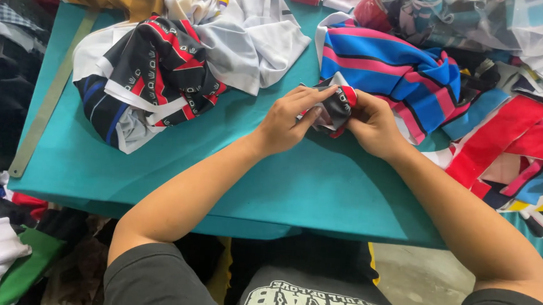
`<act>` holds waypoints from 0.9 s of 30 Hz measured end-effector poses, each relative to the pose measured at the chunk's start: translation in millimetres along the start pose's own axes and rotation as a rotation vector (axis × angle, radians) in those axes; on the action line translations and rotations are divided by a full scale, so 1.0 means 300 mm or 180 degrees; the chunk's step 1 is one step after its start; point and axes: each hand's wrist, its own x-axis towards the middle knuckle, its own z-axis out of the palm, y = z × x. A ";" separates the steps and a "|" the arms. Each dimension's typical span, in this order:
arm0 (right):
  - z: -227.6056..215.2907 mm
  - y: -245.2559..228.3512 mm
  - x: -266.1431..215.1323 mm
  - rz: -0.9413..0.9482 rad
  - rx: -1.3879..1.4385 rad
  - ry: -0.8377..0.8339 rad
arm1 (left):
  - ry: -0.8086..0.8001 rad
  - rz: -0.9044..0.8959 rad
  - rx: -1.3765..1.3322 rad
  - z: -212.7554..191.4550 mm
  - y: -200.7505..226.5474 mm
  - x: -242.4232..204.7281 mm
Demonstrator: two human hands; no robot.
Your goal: A person is seen folding and inspecting small patterned fabric strips at a blue work table in a sewing factory.
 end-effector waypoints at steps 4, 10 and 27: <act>-0.017 0.030 0.015 0.0024 0.0241 -0.0062 | 0.0158 0.0259 0.0145 -0.018 0.049 0.036; -0.010 -0.060 0.025 0.0420 0.0540 -0.0482 | 0.0481 0.0401 0.0320 -0.040 0.063 0.052; 0.003 -0.038 -0.008 0.0334 0.1541 -0.0212 | 0.0399 -0.0163 0.0319 -0.016 0.009 0.008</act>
